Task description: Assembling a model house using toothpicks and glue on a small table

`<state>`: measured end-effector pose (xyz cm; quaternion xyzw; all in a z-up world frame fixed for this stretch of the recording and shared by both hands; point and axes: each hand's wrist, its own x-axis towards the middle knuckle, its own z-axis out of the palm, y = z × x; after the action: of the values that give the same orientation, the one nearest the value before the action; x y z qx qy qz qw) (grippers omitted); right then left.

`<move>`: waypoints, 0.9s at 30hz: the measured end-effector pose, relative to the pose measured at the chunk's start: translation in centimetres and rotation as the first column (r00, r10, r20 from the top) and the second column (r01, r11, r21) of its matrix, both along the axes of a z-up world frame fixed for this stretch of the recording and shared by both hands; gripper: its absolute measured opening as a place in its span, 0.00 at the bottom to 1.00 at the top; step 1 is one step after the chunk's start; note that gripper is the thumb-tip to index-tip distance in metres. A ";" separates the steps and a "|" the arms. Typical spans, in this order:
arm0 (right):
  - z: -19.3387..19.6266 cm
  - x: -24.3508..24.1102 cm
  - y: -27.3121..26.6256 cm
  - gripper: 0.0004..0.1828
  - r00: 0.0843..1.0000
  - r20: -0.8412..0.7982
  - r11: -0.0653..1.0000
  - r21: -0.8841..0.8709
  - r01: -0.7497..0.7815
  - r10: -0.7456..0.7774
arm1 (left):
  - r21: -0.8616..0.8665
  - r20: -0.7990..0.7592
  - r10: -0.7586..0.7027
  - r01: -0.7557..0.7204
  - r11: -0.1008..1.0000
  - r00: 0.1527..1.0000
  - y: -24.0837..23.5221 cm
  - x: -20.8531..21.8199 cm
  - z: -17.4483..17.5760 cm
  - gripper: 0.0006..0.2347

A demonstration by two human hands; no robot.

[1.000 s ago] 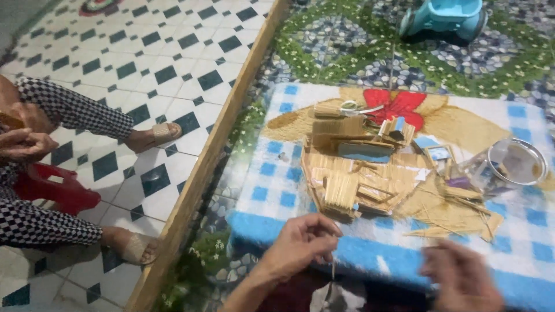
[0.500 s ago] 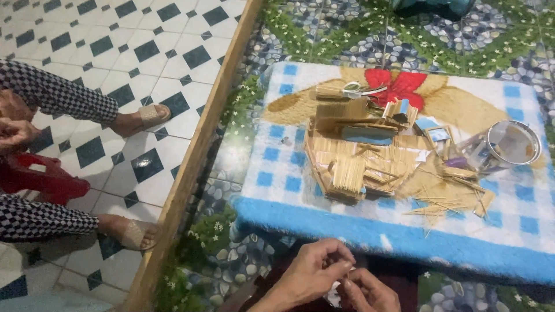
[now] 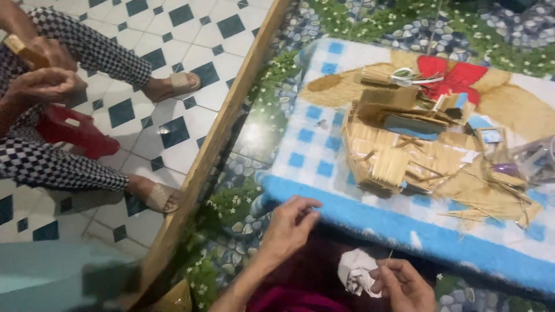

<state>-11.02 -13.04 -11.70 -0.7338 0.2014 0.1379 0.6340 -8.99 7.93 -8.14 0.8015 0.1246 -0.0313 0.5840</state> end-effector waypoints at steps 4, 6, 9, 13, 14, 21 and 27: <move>1.5 0.3 -0.5 0.07 0.997 -0.031 0.994 -0.088 0.063 -0.065 | 0.194 0.277 -0.112 0.058 0.979 0.954 -0.6 1.5 -1.8 0.07; 1.2 0.1 -1.2 0.07 0.997 -0.047 0.982 -0.177 0.060 -0.069 | 0.220 0.313 -0.208 0.142 0.965 0.927 -1.6 2.6 -2.7 0.07; -0.8 -1.5 -3.7 0.06 0.987 0.077 0.980 -0.131 0.150 -0.141 | 0.283 0.469 -0.212 0.081 0.956 0.858 -3.4 3.5 -3.7 0.07; -2.6 -4.1 -6.2 0.09 0.980 -0.036 0.958 -0.220 0.185 -0.197 | 0.490 0.540 -0.228 -0.083 0.868 0.810 -4.5 4.4 -4.1 0.02; -2.4 -5.0 -6.3 0.10 0.968 -0.016 0.948 -0.209 0.241 -0.250 | 0.522 0.617 -0.231 -0.172 0.835 0.752 -4.7 4.5 -4.0 0.03; 5.6 -5.2 -1.3 0.08 0.899 0.070 0.818 -0.389 0.424 -0.433 | 0.600 0.614 -0.316 -0.168 0.782 0.723 -4.9 4.7 -4.9 0.03; 1.8 -5.9 -3.1 0.07 0.901 0.269 0.893 -0.210 0.399 -0.340 | 0.647 0.628 -0.362 -0.204 0.735 0.689 -4.8 5.1 -5.1 0.06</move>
<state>-16.96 -16.15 -9.90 -0.7691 0.2810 -0.0977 0.5657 -3.94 3.14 -13.28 0.9063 -0.1494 0.3052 0.2512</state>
